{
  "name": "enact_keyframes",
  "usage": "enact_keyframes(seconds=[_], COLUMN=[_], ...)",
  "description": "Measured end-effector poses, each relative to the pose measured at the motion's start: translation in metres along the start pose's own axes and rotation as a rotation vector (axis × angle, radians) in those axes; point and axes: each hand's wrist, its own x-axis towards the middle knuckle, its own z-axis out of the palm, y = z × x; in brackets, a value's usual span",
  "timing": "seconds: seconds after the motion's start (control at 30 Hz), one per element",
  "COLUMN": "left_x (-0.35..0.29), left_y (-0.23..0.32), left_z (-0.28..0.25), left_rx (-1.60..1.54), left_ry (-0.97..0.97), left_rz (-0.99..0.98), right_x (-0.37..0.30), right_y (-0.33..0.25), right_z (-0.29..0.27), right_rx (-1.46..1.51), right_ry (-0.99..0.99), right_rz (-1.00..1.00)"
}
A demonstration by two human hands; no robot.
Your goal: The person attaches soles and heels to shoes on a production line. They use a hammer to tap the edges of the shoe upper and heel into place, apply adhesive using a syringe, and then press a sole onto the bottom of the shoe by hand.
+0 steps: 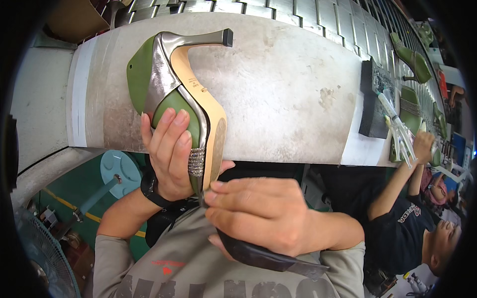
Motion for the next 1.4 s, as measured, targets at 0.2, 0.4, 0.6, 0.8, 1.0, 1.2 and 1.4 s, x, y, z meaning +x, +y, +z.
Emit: enact_keyframes(seconds=[0.2,0.4,0.6,0.8,1.0,1.2,1.4], left_x=[0.003,0.004,-0.005,-0.004,-0.006,-0.006,-0.003], left_y=[-0.001,0.016,0.007,0.001,0.012,0.015,0.011], left_z=[-0.002,-0.006,0.002,0.0,0.008,0.009,0.005], left_rx=[0.007,-0.098,-0.068,-0.038,-0.084,-0.13,-0.162], left_ry=[-0.057,-0.009,0.027,-0.08,0.022,0.016,-0.022], left_rz=[0.035,-0.112,-0.063,0.061,-0.1,-0.098,-0.07], right_x=[-0.011,0.005,0.031,0.09,0.121,0.115,0.142], right_y=[-0.014,0.0,0.007,0.039,0.051,0.048,0.051], right_z=[-0.013,-0.017,-0.034,-0.071,-0.064,-0.045,-0.048], right_rx=[0.158,0.109,0.468,0.361,0.275,0.367,0.036], right_ry=[-0.07,0.202,0.276,0.036,-0.052,0.142,-0.02], right_rz=[0.274,0.363,0.649,0.951,0.859,0.818,0.61])
